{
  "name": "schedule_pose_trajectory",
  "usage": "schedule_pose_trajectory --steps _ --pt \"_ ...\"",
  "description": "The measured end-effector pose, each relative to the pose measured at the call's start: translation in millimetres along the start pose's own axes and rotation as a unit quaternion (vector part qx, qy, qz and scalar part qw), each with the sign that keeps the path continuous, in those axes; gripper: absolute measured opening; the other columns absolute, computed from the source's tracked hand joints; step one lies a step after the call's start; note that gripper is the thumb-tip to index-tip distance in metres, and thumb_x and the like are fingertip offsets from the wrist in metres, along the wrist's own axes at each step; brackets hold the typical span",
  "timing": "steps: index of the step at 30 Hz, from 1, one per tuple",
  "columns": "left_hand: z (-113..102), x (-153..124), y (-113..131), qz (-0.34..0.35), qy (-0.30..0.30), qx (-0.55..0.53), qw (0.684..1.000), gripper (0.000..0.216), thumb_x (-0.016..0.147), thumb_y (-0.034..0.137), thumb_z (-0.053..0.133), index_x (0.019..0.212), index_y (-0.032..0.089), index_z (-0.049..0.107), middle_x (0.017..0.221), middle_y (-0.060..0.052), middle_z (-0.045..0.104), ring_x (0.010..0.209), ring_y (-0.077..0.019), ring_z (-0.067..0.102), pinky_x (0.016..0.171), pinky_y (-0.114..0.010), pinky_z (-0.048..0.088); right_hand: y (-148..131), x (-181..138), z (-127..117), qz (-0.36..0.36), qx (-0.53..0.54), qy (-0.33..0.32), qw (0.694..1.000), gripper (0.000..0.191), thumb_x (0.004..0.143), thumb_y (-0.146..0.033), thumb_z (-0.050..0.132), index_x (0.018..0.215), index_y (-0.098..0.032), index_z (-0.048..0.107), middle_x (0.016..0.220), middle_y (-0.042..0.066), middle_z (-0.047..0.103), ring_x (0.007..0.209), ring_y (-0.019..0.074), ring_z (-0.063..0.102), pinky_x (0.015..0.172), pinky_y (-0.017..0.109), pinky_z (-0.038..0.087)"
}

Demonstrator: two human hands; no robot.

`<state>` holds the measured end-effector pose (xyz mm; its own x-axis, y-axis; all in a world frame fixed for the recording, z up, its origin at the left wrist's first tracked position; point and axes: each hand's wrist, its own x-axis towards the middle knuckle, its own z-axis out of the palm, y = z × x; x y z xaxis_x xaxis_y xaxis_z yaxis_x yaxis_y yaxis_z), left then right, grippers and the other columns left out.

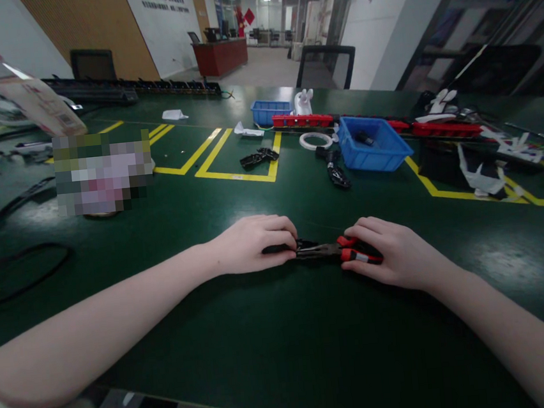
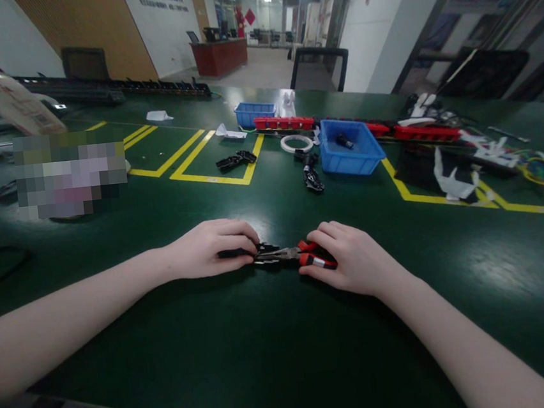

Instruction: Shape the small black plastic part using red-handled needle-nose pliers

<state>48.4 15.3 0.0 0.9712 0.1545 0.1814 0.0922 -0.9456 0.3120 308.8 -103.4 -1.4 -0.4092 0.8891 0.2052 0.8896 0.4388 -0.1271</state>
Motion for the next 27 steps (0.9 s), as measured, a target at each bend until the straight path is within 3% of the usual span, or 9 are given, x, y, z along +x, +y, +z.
schedule_pose_trajectory --steps 3,6,13,21,27 --pt "0 -1 0 0.005 -0.008 0.020 1.000 0.035 0.088 0.043 0.056 0.112 0.018 0.058 0.111 -0.006 0.062 0.095 -0.0184 0.059 0.080 -0.030 0.046 1 -1 0 0.006 -0.003 0.004 1.000 0.034 0.083 -0.047 0.056 0.099 -0.016 0.059 0.090 0.010 0.063 0.075 0.0191 0.059 0.063 0.032 0.051" --pt "2 -1 0 0.009 -0.007 0.033 0.999 0.035 0.090 0.037 0.055 0.119 0.019 0.054 0.112 -0.006 0.062 0.097 -0.0178 0.059 0.082 -0.029 0.046 1 -1 0 0.006 -0.004 0.001 1.000 0.034 0.084 -0.046 0.055 0.100 -0.016 0.059 0.090 0.010 0.063 0.075 0.0193 0.059 0.063 0.033 0.051" --pt "2 -2 -1 0.009 -0.016 0.029 0.999 0.029 0.091 0.032 0.053 0.117 0.020 0.055 0.113 -0.005 0.061 0.099 -0.0177 0.058 0.083 -0.029 0.045 1 -1 0 0.006 -0.007 -0.003 1.000 0.037 0.084 -0.048 0.055 0.101 -0.015 0.059 0.091 0.011 0.062 0.076 0.0197 0.059 0.064 0.034 0.051" --pt "2 -2 2 -0.072 0.000 -0.106 0.992 0.040 0.084 0.026 0.064 0.119 0.018 0.048 0.106 -0.004 0.059 0.097 -0.0168 0.057 0.082 -0.029 0.047 16 -9 1 0.029 -0.032 0.023 0.999 0.040 0.084 -0.048 0.056 0.109 -0.017 0.056 0.101 0.012 0.062 0.087 0.0232 0.060 0.073 0.038 0.050" --pt "4 -3 1 -0.076 0.011 -0.153 0.985 0.028 0.083 0.026 0.064 0.107 0.017 0.055 0.111 -0.005 0.051 0.097 -0.0164 0.054 0.082 -0.030 0.050 20 -8 5 0.044 -0.066 0.047 0.996 0.047 0.084 -0.051 0.054 0.116 -0.018 0.054 0.107 0.013 0.060 0.096 0.0267 0.057 0.084 0.044 0.044"
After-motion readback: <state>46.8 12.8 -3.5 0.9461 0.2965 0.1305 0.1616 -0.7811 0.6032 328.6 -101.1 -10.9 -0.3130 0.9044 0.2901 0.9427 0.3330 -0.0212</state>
